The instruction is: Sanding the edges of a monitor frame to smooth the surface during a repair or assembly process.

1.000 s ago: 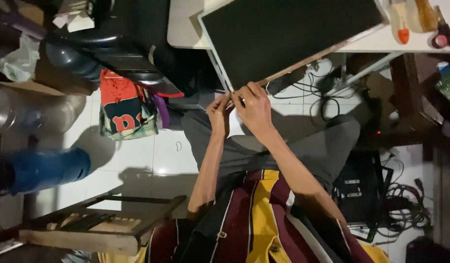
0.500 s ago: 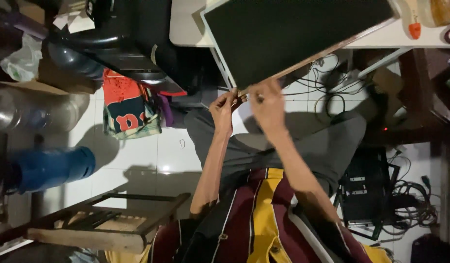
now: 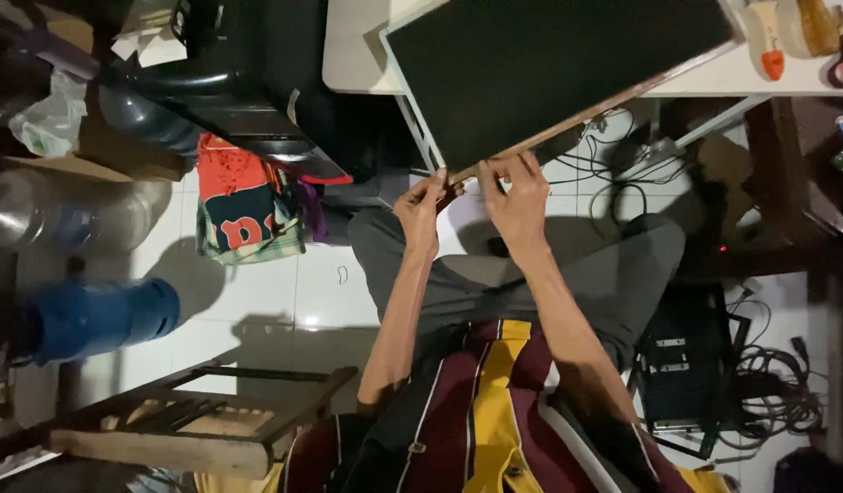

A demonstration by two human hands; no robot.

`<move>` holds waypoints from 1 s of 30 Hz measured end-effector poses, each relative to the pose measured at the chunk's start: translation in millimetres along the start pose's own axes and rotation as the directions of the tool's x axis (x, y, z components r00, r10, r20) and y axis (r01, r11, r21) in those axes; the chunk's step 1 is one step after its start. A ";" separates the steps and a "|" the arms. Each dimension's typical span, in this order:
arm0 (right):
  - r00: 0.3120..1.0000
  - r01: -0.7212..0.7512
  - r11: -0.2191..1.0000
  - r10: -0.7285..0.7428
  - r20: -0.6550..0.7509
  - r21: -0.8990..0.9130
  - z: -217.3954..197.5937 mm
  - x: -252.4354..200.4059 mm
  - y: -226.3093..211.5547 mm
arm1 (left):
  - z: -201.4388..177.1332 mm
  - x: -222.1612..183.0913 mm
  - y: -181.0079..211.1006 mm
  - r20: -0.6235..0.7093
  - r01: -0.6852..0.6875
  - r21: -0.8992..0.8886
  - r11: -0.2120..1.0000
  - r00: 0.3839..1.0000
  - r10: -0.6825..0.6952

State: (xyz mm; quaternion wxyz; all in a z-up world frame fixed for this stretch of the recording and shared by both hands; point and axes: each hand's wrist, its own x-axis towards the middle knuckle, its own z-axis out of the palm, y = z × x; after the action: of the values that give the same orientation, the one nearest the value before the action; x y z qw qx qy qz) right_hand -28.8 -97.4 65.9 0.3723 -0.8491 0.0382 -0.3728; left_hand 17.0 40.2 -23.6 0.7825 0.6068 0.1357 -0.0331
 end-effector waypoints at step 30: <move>0.998 -0.062 0.994 0.059 0.034 0.089 33.9 -18.8 -2.7 | 9.5 -8.3 21.8 -0.030 0.035 -0.037 0.999 0.999 -0.036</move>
State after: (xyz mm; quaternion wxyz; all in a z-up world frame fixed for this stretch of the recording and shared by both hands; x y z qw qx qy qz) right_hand -20.5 -68.6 41.2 0.4220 -0.8356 0.0409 -0.3493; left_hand 15.4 35.8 1.1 0.7905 0.5903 0.1591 -0.0350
